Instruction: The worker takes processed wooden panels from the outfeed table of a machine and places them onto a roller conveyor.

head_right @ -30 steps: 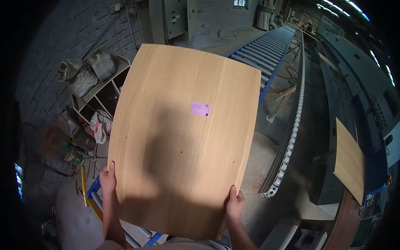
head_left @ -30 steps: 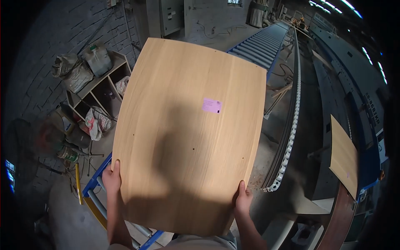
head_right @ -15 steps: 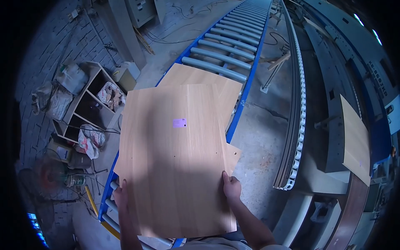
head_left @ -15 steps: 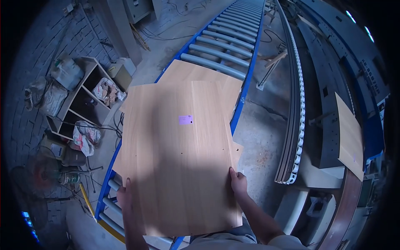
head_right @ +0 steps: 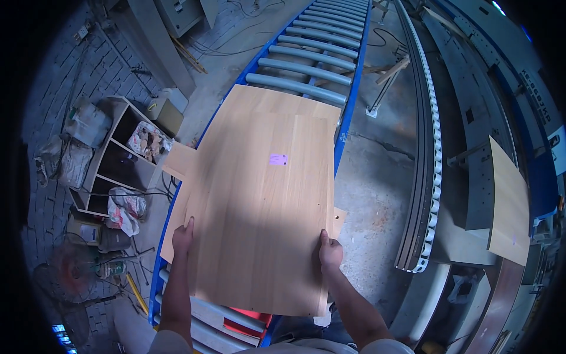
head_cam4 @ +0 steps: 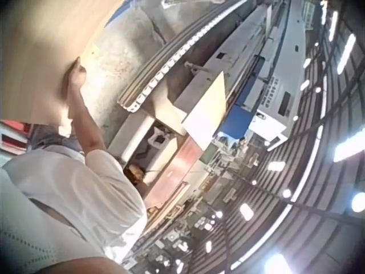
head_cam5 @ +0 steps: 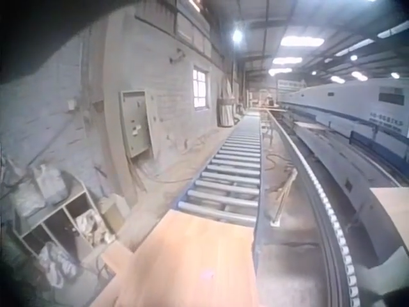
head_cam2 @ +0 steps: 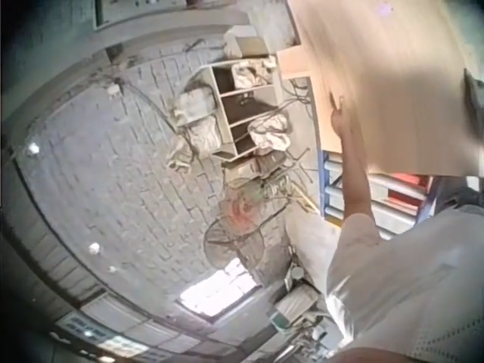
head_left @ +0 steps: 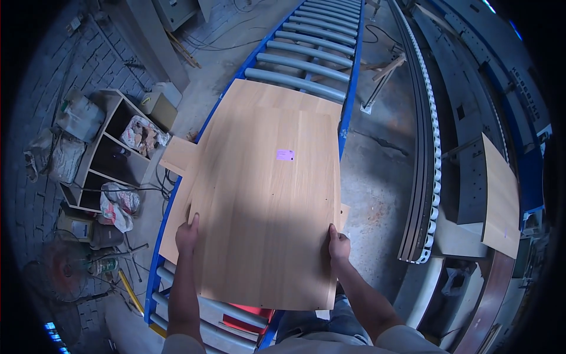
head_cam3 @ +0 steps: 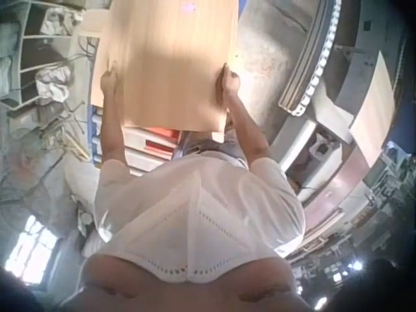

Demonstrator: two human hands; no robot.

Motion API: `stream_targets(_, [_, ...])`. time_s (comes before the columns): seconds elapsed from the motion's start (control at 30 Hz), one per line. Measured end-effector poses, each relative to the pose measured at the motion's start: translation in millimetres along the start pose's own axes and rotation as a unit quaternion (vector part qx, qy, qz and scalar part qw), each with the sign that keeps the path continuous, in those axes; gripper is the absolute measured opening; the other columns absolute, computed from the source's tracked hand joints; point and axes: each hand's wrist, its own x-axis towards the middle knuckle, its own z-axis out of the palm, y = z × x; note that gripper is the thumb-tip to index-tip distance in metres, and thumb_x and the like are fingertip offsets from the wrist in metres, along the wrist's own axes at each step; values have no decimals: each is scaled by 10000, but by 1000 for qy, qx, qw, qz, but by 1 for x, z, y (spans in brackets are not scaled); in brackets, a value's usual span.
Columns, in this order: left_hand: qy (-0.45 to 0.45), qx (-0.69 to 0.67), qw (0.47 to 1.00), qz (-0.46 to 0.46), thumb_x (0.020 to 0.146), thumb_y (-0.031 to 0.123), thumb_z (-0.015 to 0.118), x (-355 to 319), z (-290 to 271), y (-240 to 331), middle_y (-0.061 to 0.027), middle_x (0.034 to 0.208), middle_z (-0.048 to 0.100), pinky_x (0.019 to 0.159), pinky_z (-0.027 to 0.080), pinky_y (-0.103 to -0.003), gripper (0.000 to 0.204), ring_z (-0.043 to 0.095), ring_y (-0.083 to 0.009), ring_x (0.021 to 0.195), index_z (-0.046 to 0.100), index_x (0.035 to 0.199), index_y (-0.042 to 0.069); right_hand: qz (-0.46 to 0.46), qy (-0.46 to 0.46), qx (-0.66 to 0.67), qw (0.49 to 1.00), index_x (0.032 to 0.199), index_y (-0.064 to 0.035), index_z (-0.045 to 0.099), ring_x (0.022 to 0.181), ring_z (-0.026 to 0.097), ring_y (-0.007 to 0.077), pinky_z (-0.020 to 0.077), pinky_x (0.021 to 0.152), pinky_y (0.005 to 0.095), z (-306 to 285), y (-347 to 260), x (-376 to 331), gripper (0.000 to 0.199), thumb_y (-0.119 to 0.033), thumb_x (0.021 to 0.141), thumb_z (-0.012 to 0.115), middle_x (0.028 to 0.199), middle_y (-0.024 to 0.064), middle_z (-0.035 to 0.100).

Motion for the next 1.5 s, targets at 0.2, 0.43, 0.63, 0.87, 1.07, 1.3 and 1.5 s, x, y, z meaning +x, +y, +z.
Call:
stream_targets(0.2, [20,61,996,63,824,694,457,100,3,30,-265,933,649,793,472,-467,766,623,-403,926,675,886,-38,48,22,66,996,1001,77,642,915,614,315,463,835,391,40,-30,16,635,-540,860,591,991,227,651])
stream_targets(0.43, [16,32,993,116,835,700,432,171,26,40,-299,988,629,874,450,-439,811,592,-422,992,660,920,-73,52,45,67,995,945,87,628,942,621,389,462,834,436,74,-54,33,655,-559,869,559,934,268,652])
stream_targets(0.63, [12,13,993,117,835,593,557,204,37,-9,-273,1189,578,966,425,-405,720,543,-391,1133,564,1212,-21,-27,3,61,998,902,90,618,896,615,426,470,802,443,119,-46,43,659,-562,881,532,906,282,642])
stream_targets(0.87, [50,-37,956,288,859,340,648,125,25,6,-220,1327,488,1033,376,-402,580,484,-360,1210,497,1293,-14,-156,-114,-189,963,881,10,675,877,646,365,499,788,432,94,-39,37,543,-502,909,494,923,232,661])
stream_targets(1.07, [-141,97,916,363,802,367,686,-6,122,-17,-231,1455,324,1107,274,-484,693,280,-401,1360,452,1351,14,-175,-223,-327,902,956,-87,697,882,655,331,507,795,452,-26,-50,-44,457,-486,900,481,945,178,678])
stream_targets(1.3, [-16,158,876,456,832,210,656,-5,133,-26,-198,1359,433,1017,383,-407,470,424,-349,1252,553,1241,3,-99,-311,-295,898,1009,-64,689,1005,603,371,470,871,469,-114,117,-61,495,-493,884,477,1030,197,655])
stream_targets(1.5, [-233,82,937,249,921,317,554,-25,105,54,-232,1346,468,1011,374,-421,591,471,-342,1206,408,1338,-75,238,-69,148,957,932,-87,709,727,656,166,534,689,322,-240,238,-35,470,-522,894,538,839,61,697])
